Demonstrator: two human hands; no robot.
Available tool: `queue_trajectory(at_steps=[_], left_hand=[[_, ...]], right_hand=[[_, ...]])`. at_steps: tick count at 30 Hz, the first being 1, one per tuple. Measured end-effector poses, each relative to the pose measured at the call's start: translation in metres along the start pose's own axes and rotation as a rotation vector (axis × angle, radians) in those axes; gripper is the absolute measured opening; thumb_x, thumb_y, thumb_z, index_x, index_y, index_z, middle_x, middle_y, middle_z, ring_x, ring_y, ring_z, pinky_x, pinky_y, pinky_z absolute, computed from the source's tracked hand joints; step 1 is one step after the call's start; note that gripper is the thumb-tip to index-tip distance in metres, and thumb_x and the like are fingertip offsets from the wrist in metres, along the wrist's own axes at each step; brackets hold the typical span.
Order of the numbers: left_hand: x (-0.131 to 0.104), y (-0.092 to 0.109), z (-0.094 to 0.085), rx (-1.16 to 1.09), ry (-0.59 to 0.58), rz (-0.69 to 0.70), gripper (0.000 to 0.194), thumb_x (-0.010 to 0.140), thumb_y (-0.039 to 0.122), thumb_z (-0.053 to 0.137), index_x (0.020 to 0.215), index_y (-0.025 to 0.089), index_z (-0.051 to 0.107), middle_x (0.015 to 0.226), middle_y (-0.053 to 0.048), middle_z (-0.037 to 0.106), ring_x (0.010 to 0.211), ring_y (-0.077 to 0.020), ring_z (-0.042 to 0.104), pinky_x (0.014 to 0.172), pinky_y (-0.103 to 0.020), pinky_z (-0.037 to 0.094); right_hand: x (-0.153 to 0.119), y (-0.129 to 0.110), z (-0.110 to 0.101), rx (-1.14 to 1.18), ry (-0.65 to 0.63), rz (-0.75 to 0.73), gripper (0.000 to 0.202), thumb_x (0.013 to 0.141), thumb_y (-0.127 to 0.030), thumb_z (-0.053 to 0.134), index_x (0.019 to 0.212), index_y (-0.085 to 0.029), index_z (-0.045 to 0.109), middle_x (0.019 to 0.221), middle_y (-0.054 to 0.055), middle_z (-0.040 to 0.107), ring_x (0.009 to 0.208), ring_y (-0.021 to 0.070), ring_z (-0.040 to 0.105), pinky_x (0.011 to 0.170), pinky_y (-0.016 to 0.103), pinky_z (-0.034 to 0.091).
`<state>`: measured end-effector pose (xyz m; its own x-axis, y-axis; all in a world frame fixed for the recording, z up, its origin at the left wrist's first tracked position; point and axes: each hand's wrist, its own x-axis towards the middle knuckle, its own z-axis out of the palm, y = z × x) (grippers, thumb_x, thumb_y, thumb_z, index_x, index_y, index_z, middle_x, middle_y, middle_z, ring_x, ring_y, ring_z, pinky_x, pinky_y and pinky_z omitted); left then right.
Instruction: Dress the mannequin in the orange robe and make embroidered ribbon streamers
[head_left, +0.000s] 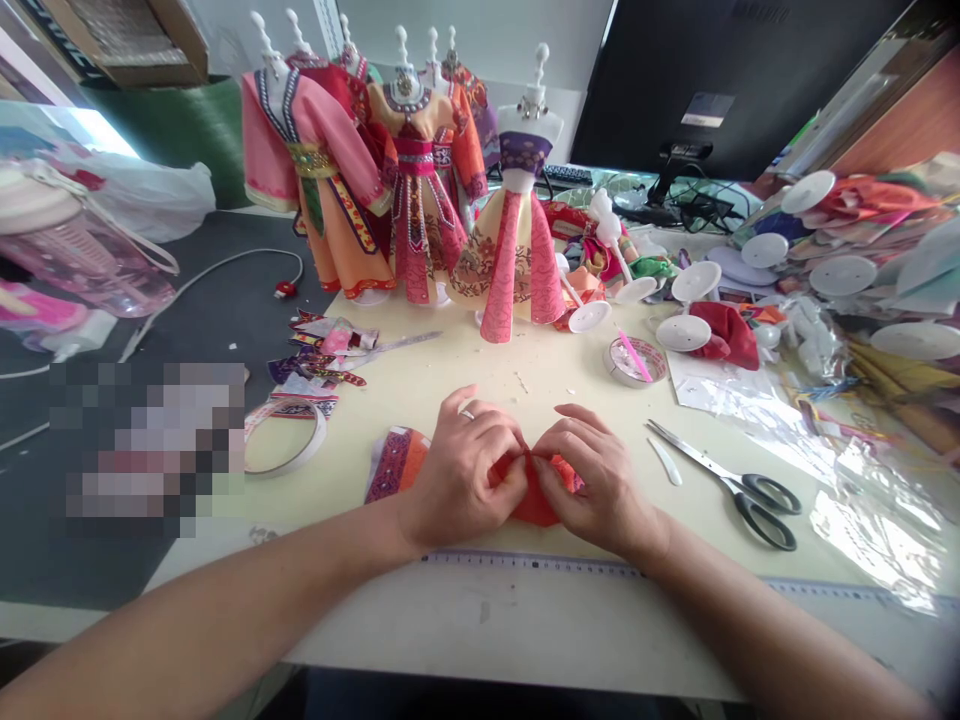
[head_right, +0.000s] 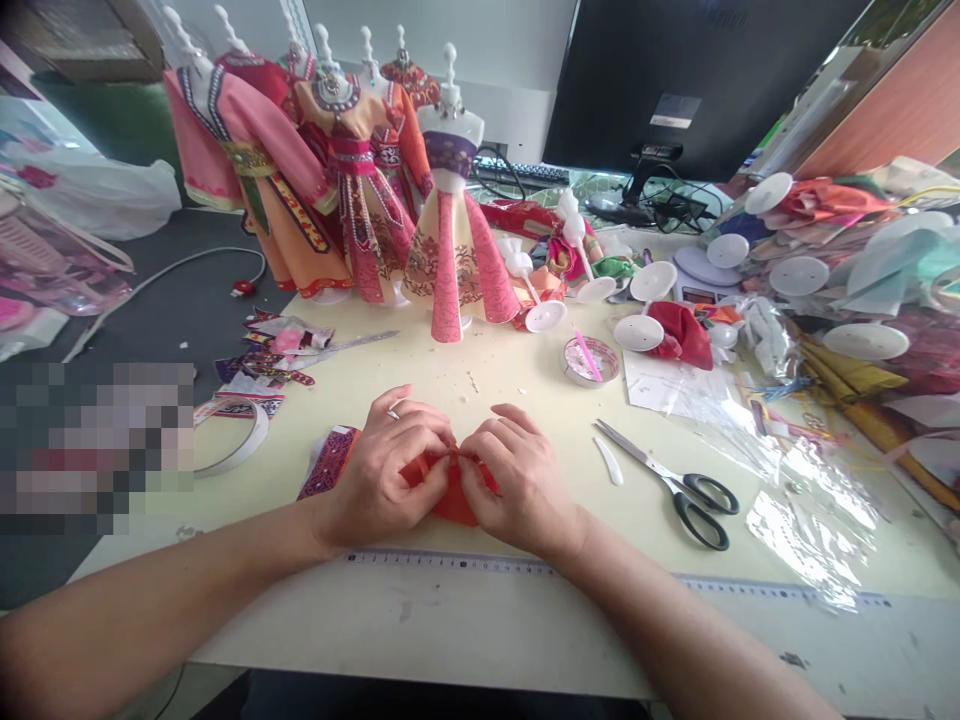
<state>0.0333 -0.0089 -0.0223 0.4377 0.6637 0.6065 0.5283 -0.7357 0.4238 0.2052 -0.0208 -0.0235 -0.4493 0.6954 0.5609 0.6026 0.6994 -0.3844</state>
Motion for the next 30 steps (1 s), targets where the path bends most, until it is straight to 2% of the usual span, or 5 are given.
queue_trajectory(at_steps=[19, 30], left_hand=[[-0.0007, 0.0001, 0.0011, 0.03, 0.004, 0.023, 0.009, 0.075, 0.01, 0.051, 0.07, 0.017, 0.052, 0.073, 0.0, 0.063, 0.079, -0.0152, 0.058, 0.102, -0.047, 0.031], [-0.0006, -0.0011, 0.0013, 0.003, -0.049, -0.01, 0.011, 0.078, 0.011, 0.048, 0.073, 0.017, 0.054, 0.075, -0.001, 0.064, 0.08, -0.0152, 0.057, 0.102, -0.046, 0.029]], right_hand=[[-0.0002, 0.0013, -0.0004, -0.066, -0.013, -0.04, 0.011, 0.074, -0.007, 0.051, 0.077, -0.018, 0.053, 0.067, 0.001, 0.055, 0.063, 0.0121, 0.047, 0.09, 0.039, 0.043], [0.0001, 0.0026, -0.0006, -0.108, -0.042, -0.086, 0.013, 0.074, -0.007, 0.048, 0.078, -0.017, 0.054, 0.068, 0.001, 0.057, 0.063, 0.0122, 0.049, 0.092, 0.039, 0.042]])
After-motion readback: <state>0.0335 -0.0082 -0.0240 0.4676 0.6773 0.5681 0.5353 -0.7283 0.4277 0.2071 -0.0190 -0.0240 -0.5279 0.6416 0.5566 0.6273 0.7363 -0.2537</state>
